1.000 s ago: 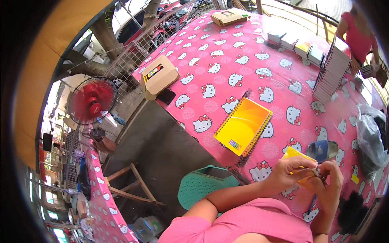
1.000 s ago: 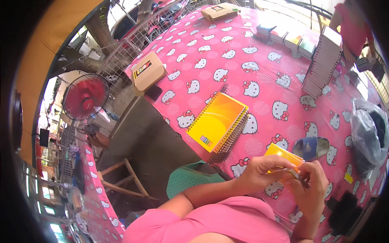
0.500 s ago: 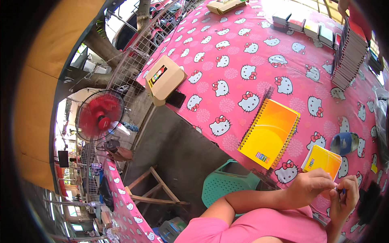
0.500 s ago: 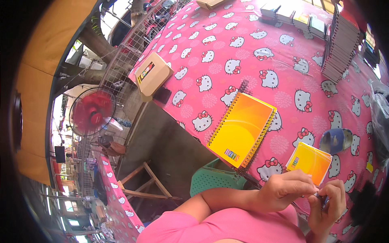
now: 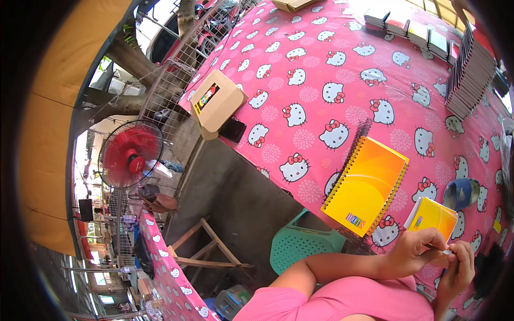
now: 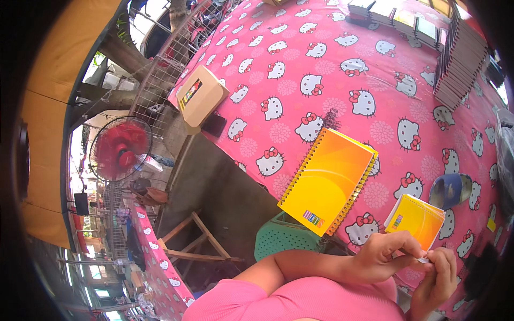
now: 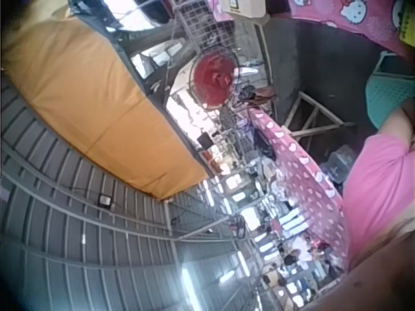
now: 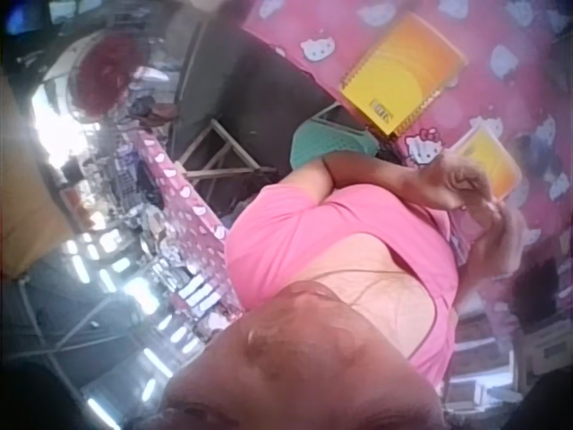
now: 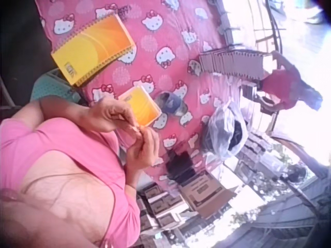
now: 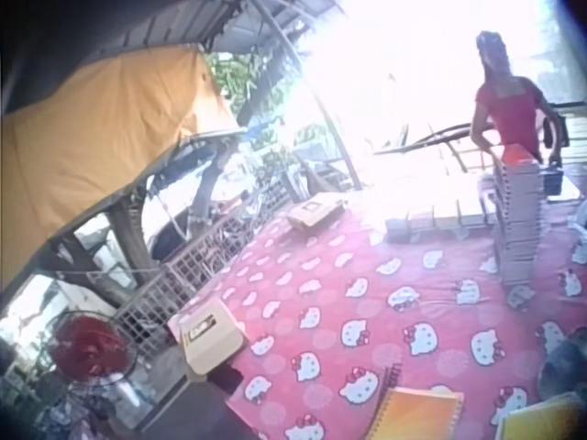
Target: The person assembles small yellow notepads by threading a metal spiral wire through the holes in the paper and covers, and then uses a pair of blue pliers to trim and bend the wire ends.
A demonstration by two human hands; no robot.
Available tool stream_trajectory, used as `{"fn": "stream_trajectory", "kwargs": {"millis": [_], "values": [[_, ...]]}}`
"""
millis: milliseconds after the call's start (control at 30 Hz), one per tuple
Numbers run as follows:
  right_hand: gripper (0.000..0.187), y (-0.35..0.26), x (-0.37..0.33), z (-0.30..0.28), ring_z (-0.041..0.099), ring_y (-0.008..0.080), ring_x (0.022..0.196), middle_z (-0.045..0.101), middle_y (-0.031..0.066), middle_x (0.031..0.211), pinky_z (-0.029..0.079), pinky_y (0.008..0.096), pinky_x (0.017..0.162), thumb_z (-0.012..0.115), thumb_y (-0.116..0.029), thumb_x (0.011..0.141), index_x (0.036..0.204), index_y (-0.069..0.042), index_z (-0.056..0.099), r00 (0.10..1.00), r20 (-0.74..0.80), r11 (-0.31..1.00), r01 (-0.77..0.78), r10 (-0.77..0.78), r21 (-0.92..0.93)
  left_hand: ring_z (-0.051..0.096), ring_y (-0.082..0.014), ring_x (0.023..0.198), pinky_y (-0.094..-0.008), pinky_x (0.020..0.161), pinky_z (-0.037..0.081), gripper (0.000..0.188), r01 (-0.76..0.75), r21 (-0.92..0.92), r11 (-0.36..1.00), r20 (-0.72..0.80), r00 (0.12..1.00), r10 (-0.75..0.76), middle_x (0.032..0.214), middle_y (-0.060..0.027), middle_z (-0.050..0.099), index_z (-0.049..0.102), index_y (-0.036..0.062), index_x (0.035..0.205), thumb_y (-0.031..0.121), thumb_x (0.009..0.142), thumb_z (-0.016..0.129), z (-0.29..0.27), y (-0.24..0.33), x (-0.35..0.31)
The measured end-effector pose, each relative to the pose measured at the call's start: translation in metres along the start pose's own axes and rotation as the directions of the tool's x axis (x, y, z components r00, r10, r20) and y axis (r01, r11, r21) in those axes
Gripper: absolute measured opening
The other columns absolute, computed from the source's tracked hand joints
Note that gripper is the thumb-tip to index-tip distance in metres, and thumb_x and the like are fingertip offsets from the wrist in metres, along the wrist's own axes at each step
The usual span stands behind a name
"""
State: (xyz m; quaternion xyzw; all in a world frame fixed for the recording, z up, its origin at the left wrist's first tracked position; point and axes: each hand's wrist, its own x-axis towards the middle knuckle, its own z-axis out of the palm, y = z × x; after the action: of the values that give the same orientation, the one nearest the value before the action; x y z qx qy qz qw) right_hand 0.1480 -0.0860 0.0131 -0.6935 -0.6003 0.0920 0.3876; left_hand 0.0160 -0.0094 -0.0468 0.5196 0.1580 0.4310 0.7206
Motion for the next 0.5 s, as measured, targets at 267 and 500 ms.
{"fn": "stream_trajectory", "kwargs": {"millis": [267,500], "values": [[0.006,-0.004,0.004,0.001,0.057,0.0233,0.074,0.056,0.0125,0.08,0.045,0.0303,0.067,0.057,0.0,0.082,0.087,0.004,0.058,1.0,0.023,1.0,-0.007,0.007,0.003,0.063,-0.0089,0.086,-0.0236,0.075,0.052,0.013,0.064,-0.066,0.996,0.017,0.998,-0.063,0.088,-0.0058,0.064,0.057,-0.001,0.096,-0.007,0.085,0.06,0.0,-0.003,-0.001],[0.014,-0.01,0.014,-0.008,0.055,0.024,0.076,0.054,0.0127,0.082,0.044,0.0312,0.066,0.059,-0.001,0.08,0.094,0.003,0.057,0.993,0.116,1.0,0.006,-0.007,0.007,0.062,-0.011,0.093,-0.0248,0.079,0.052,0.014,0.078,-0.14,0.987,0.026,0.997,-0.075,0.095,-0.0069,0.063,0.057,-0.001,0.097,-0.008,0.085,0.059,0.001,-0.002,-0.002]]}}
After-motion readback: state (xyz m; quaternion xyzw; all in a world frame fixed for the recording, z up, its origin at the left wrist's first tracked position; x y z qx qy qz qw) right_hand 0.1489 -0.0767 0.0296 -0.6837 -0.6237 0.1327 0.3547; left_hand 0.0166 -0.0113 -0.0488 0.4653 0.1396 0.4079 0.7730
